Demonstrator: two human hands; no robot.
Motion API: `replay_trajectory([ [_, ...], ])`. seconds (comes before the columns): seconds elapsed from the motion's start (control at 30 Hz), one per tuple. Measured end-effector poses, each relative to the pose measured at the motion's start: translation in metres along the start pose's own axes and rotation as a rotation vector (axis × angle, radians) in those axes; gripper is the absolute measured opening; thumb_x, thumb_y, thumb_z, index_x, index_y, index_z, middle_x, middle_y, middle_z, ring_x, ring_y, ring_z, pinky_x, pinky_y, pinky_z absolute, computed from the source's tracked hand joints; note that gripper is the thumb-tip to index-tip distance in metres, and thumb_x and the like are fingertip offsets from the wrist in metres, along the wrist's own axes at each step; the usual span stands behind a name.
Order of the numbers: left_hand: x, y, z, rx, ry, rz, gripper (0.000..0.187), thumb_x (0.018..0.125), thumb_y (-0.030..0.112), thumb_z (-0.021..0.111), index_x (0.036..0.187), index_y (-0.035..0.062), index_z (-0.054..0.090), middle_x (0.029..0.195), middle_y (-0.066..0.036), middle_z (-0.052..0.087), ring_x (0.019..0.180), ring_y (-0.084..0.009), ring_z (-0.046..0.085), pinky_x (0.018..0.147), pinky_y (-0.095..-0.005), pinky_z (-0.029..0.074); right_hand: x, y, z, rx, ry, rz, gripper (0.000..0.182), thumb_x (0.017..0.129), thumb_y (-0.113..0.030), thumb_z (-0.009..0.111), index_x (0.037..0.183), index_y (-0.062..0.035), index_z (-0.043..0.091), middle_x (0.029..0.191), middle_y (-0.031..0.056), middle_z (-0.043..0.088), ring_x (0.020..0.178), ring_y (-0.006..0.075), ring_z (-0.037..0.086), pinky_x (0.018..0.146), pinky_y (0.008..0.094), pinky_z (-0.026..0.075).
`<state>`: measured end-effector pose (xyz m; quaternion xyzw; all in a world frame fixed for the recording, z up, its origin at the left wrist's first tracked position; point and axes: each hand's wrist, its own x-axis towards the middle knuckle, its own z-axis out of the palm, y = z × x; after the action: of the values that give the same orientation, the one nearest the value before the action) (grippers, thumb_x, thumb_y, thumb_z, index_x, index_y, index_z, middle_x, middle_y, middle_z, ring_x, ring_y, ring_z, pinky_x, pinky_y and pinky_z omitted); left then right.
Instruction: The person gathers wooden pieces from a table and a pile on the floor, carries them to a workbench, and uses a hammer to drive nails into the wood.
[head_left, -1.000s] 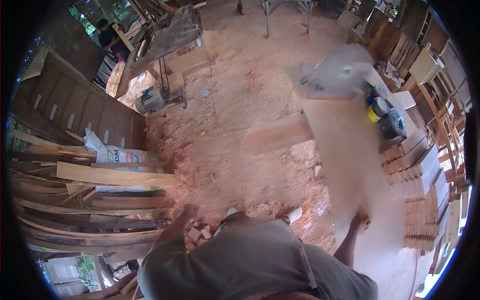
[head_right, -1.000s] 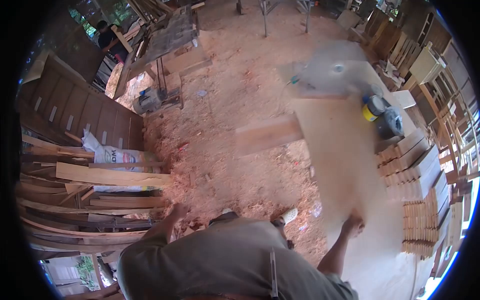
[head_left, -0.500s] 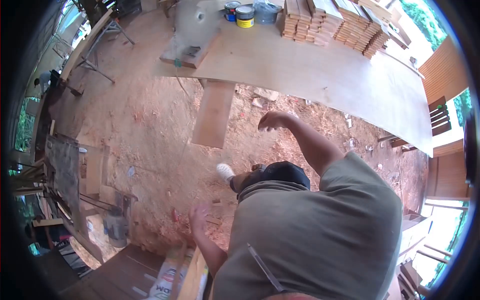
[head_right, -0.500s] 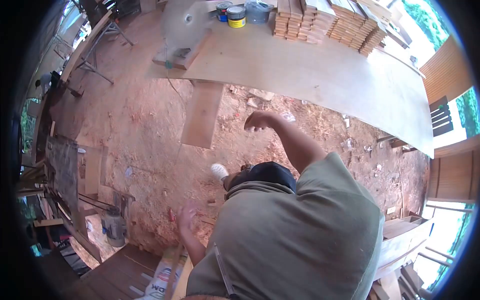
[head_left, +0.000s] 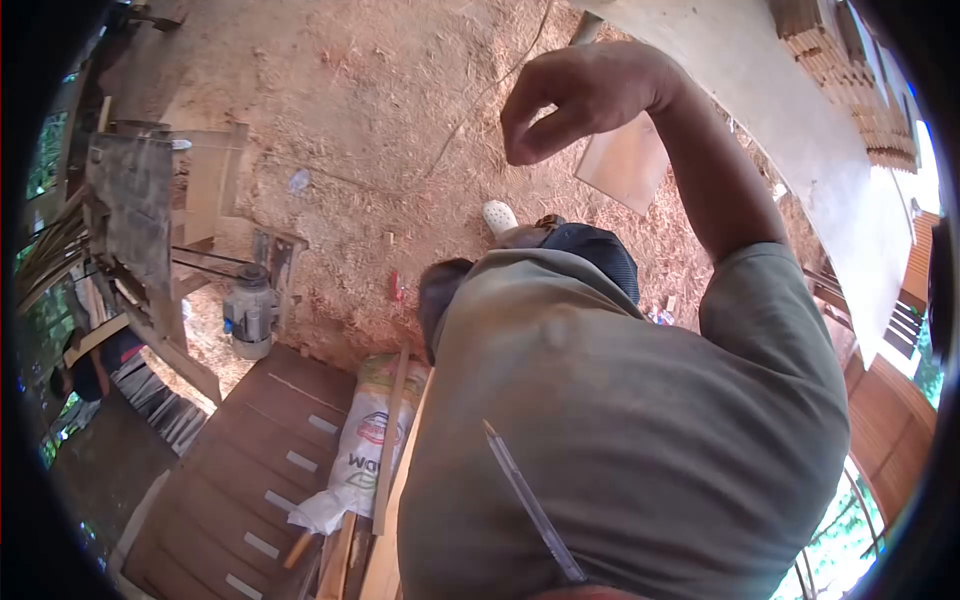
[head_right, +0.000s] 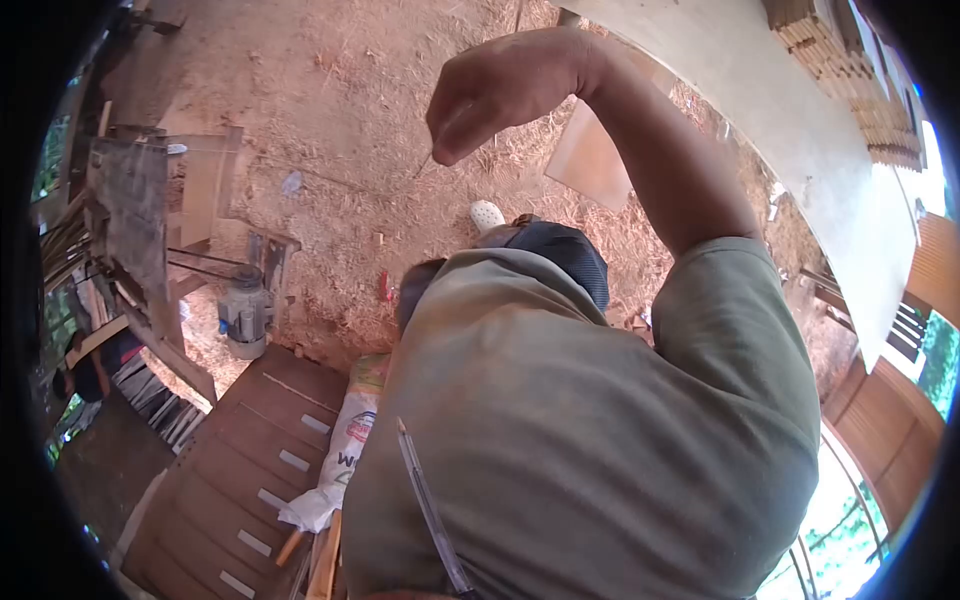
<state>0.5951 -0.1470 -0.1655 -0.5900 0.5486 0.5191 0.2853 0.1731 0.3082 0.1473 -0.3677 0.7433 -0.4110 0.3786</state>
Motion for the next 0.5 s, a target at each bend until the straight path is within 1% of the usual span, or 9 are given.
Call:
replay_trajectory([
  [0.1,0.01,0.035,0.004,0.038,-0.058,-0.031,0.036,0.095,0.043,0.056,0.101,0.0074,0.061,0.09,-0.006,0.064,0.079,-0.0164,0.06,0.072,-0.0301,0.048,0.042,-0.008,-0.007,-0.044,0.09,0.072,0.038,0.093,-0.031,0.065,0.118,-0.0022,0.065,0.113,0.0124,0.07,0.106,0.0231,0.064,0.094,0.0347,0.048],
  [0.17,0.02,0.065,0.008,0.04,-0.086,-0.02,0.036,0.095,0.043,0.056,0.101,0.0075,0.061,0.089,-0.006,0.063,0.078,-0.0159,0.06,0.071,-0.03,0.048,0.073,0.013,-0.003,-0.047,0.13,0.244,0.048,0.094,-0.034,0.064,0.132,-0.0069,0.057,0.128,0.0131,0.063,0.119,0.0249,0.059,0.101,0.0373,0.045],
  [0.3,0.05,0.149,0.002,0.096,-0.148,0.04,0.036,0.095,0.043,0.057,0.1,0.0077,0.062,0.086,-0.005,0.063,0.075,-0.0149,0.058,0.07,-0.0299,0.048,0.116,0.063,0.042,-0.043,0.324,0.634,0.051,0.097,-0.04,0.056,0.137,-0.008,0.054,0.13,0.0157,0.061,0.12,0.0279,0.058,0.102,0.0376,0.043],
  [0.33,0.058,0.177,-0.008,0.136,-0.161,0.058,0.036,0.094,0.043,0.057,0.099,0.0077,0.062,0.085,-0.005,0.063,0.074,-0.0146,0.058,0.069,-0.0298,0.047,0.118,0.07,0.051,0.041,0.337,0.697,0.05,0.098,-0.039,0.056,0.135,-0.0063,0.055,0.129,0.0154,0.062,0.119,0.0263,0.059,0.102,0.0362,0.043],
  [0.37,0.065,0.209,-0.02,0.174,-0.168,0.077,0.036,0.094,0.043,0.057,0.099,0.0078,0.062,0.085,-0.005,0.062,0.074,-0.0143,0.058,0.069,-0.0298,0.047,0.111,0.099,0.067,0.163,0.374,0.703,0.051,0.097,-0.041,0.056,0.132,-0.0047,0.057,0.127,0.0189,0.062,0.118,0.0298,0.059,0.099,0.0391,0.045],
  [0.4,0.07,0.244,-0.036,0.216,-0.16,0.088,0.036,0.094,0.043,0.057,0.099,0.0078,0.063,0.084,-0.005,0.062,0.073,-0.0141,0.057,0.068,-0.0298,0.047,0.112,0.109,0.077,0.23,0.386,0.891,0.051,0.098,-0.041,0.055,0.133,-0.0031,0.056,0.127,0.0184,0.062,0.119,0.0279,0.058,0.101,0.0376,0.044],
  [0.43,0.074,0.281,-0.052,0.246,-0.131,0.091,0.036,0.094,0.043,0.057,0.099,0.0079,0.063,0.083,-0.005,0.062,0.072,-0.0138,0.057,0.068,-0.0297,0.047,0.101,0.139,0.104,0.283,0.526,0.872,0.052,0.099,-0.04,0.053,0.132,-0.0002,0.056,0.13,0.0185,0.061,0.122,0.0265,0.057,0.104,0.0363,0.042],
  [0.47,0.077,0.321,-0.072,0.26,-0.08,0.108,0.036,0.094,0.043,0.057,0.098,0.0079,0.063,0.082,-0.005,0.062,0.071,-0.0136,0.057,0.067,-0.0297,0.047,0.091,0.165,0.13,0.437,0.681,0.734,0.053,0.1,-0.039,0.051,0.132,0.0033,0.055,0.133,0.019,0.058,0.126,0.0246,0.053,0.108,0.0356,0.038],
  [0.5,0.075,0.362,-0.097,0.268,-0.016,0.167,0.036,0.094,0.043,0.057,0.098,0.008,0.063,0.082,-0.005,0.062,0.071,-0.0133,0.056,0.067,-0.0297,0.047,0.108,0.125,0.13,0.527,0.752,0.698,0.054,0.101,-0.038,0.05,0.134,0.0048,0.053,0.134,0.0187,0.057,0.128,0.0243,0.05,0.11,0.0365,0.035],
])
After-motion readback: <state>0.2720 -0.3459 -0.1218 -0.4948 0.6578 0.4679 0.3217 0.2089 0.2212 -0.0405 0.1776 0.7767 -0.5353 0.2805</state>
